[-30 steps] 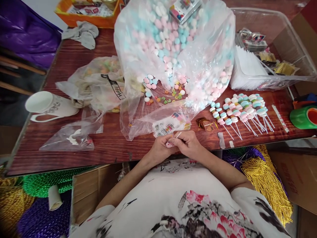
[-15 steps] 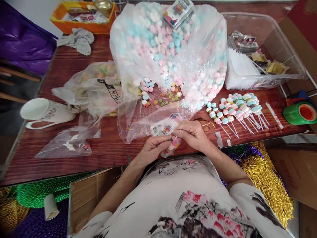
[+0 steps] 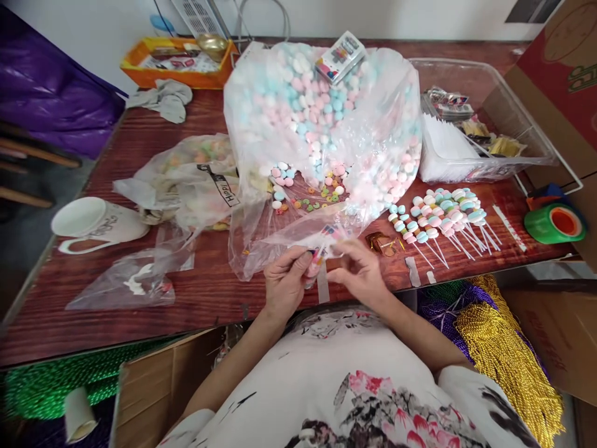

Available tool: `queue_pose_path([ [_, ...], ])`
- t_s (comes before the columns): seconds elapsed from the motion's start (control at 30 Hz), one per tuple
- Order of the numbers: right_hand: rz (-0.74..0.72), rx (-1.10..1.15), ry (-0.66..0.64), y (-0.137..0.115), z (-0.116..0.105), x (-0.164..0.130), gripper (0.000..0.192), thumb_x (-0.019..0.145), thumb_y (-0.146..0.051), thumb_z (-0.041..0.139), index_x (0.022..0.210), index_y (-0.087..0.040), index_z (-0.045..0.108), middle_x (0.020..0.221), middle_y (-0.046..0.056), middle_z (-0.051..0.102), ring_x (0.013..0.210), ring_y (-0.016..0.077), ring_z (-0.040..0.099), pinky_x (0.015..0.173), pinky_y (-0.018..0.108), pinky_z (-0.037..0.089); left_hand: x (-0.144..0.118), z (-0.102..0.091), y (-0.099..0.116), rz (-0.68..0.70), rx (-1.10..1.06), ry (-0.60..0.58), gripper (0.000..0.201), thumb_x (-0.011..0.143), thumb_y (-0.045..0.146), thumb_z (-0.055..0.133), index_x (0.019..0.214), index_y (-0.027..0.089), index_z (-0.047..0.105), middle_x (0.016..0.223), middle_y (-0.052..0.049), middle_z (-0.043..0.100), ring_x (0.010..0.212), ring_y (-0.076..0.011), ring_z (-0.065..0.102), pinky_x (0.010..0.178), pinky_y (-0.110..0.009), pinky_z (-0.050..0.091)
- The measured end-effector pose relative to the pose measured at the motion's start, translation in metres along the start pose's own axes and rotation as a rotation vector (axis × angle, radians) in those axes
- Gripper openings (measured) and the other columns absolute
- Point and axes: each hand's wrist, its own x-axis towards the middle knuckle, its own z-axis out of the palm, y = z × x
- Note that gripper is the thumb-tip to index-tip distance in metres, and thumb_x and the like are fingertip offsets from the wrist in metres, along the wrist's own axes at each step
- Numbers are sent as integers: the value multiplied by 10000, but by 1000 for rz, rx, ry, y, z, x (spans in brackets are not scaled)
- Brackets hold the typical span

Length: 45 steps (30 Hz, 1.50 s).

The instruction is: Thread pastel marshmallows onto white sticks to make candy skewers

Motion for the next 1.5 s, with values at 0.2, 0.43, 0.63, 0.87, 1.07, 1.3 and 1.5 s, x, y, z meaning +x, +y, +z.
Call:
queue_pose_path([
  [0.2, -57, -108, 7, -8, 7, 4, 176, 881, -293, 607, 734, -200, 637, 684, -8, 610, 671, 125, 560, 685, 272, 476, -10, 11, 4, -7, 49, -133, 229, 875, 413, 631, 829, 197, 690, 726, 5, 563, 552, -80, 509, 493, -218, 464],
  [0.43, 111, 122, 18, 1, 13, -7, 237, 828, -387, 674, 978, -209, 629, 792, -8, 609, 545, 80, 482, 506, 223, 424, -16, 2, -5, -117, -7, -3, 320, 877, 485, 606, 770, 185, 636, 679, 12, 532, 504, -72, 452, 386, -193, 393],
  [0.63, -40, -64, -42, -1, 12, -2, 174, 850, -267, 663, 692, -194, 654, 663, -11, 579, 657, 119, 537, 643, 259, 461, -13, 6, -8, 7, 66, -24, 287, 872, 488, 613, 923, 223, 708, 896, -29, 605, 724, -123, 559, 598, -246, 491],
  [0.87, -314, -244, 30, 11, 4, -5, 120, 857, -163, 630, 902, -250, 700, 742, -2, 605, 708, 130, 580, 638, 274, 490, -21, -1, -12, -229, 47, -267, 358, 883, 515, 587, 805, 168, 622, 751, -13, 540, 705, -120, 495, 663, -247, 448],
  [1.07, -362, -269, 103, 16, 9, -9, 146, 847, -127, 611, 879, -251, 682, 753, 5, 617, 708, 143, 591, 642, 298, 498, -10, -7, 4, -351, -16, -463, 353, 889, 500, 575, 767, 169, 552, 674, 27, 465, 582, -81, 393, 551, -213, 352],
  [1.3, -307, -313, 101, 10, 0, -8, 188, 848, -114, 610, 950, -262, 662, 828, 9, 621, 778, 147, 595, 694, 305, 495, 0, -12, 15, -498, 22, -563, 355, 843, 461, 626, 686, 164, 509, 621, 41, 462, 528, -59, 404, 513, -184, 343],
  [1.5, -834, -999, -335, -1, -36, 5, 316, 883, -234, 617, 1161, -385, 640, 1358, -5, 572, 1262, 268, 452, 996, 504, 326, -5, -15, 8, -698, -378, -628, 324, 770, 379, 673, 628, 172, 469, 532, 22, 504, 504, -123, 539, 545, -259, 452],
])
